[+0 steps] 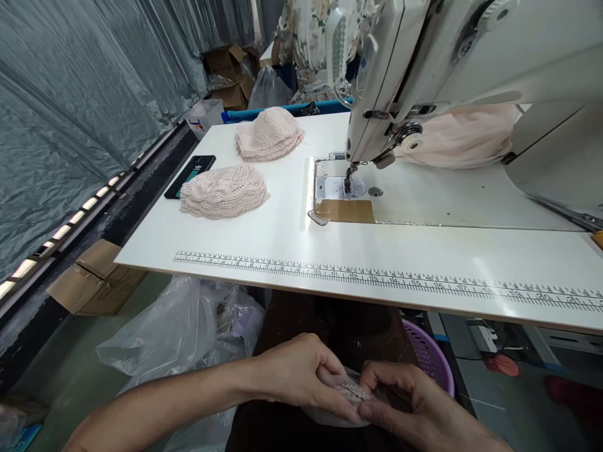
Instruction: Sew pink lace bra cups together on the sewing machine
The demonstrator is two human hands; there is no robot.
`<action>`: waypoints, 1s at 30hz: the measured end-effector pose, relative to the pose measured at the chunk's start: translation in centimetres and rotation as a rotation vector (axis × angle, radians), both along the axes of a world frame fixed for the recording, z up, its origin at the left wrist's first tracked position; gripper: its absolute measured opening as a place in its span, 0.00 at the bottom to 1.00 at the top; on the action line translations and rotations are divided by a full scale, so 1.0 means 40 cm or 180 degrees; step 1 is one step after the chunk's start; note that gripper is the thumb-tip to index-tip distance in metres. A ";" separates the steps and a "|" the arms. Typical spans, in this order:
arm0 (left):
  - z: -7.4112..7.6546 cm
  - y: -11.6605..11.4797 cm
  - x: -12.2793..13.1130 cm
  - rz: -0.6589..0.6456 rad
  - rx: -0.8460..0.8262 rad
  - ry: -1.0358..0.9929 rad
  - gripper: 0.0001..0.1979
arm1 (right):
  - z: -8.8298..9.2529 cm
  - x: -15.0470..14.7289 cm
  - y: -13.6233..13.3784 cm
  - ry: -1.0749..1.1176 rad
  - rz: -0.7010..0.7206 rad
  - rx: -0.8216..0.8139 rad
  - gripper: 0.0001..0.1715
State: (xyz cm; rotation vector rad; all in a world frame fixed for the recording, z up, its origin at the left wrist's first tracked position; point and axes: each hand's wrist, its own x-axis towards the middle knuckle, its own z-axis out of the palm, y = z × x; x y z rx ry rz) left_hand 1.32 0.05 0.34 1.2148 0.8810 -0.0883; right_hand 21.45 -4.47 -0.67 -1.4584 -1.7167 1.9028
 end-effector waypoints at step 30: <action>0.015 0.011 -0.010 0.0078 0.0104 0.0015 0.11 | -0.002 -0.003 0.006 0.0089 -0.0235 0.0442 0.14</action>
